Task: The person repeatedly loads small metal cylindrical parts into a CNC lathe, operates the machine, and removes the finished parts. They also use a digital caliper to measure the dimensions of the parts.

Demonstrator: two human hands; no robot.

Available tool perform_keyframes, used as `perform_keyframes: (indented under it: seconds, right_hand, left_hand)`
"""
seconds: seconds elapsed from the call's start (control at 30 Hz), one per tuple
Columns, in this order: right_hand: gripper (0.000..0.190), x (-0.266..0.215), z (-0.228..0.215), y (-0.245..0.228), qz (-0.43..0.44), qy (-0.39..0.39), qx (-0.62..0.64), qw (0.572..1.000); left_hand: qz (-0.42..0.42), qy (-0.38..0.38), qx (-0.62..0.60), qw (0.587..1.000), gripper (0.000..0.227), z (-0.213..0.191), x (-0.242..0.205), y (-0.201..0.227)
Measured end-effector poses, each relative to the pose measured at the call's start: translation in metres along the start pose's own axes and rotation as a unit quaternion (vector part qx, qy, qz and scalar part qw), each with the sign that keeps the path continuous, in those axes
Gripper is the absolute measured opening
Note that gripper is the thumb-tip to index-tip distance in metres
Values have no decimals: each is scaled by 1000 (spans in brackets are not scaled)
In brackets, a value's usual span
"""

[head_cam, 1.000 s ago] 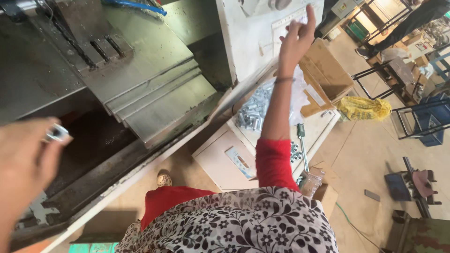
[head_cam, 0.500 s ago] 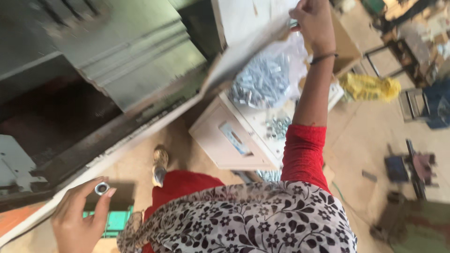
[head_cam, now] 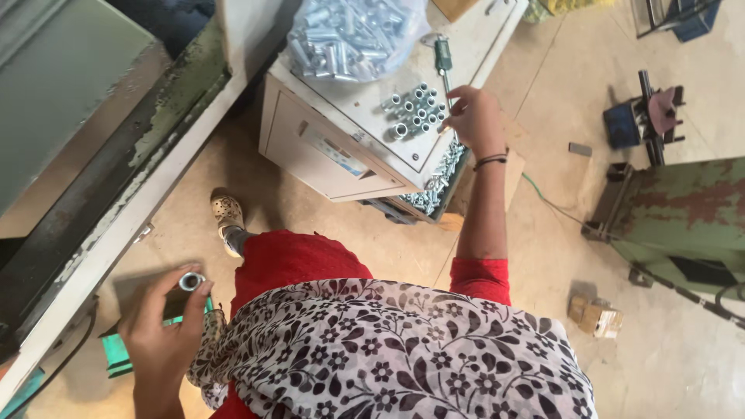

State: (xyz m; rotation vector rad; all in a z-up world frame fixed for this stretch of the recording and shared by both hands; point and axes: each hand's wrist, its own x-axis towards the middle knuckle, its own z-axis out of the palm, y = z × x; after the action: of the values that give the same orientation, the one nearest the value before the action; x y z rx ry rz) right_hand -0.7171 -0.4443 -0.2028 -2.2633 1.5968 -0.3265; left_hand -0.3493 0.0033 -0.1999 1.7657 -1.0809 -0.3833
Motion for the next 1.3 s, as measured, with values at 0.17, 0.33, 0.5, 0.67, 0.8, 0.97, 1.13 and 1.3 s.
perform_keyframes:
  seconds: [0.17, 0.33, 0.5, 0.67, 0.8, 0.97, 1.13, 1.3]
  right_hand:
    - [44, 0, 54, 63, 55, -5, 14, 998]
    - [46, 6, 99, 81, 90, 71, 36, 993]
    - [43, 10, 113, 81, 65, 145, 45, 986]
    - [38, 5, 84, 59, 33, 146, -66, 987]
    - [13, 6, 47, -12, -75, 253, -11, 964]
    - [11, -14, 52, -142, -156, -14, 293, 943]
    - [56, -79, 103, -256, -430, -339, 318, 775]
    - [57, -133, 151, -329, -447, -552, 220, 669]
  left_hand:
    - [28, -30, -17, 999, 28, 16, 7, 21]
    - [43, -44, -4, 998, 28, 22, 8, 35]
    - [45, -41, -3, 998, 27, 22, 7, 41]
    - [26, -29, -11, 999, 28, 24, 5, 45]
    - [-84, -34, -76, 993, 31, 23, 6, 46]
    - [69, 37, 4, 997, 33, 30, 4, 35]
    - [30, 88, 50, 994, 38, 23, -18, 17]
    - [-178, 63, 58, 980, 41, 8, -44, 6]
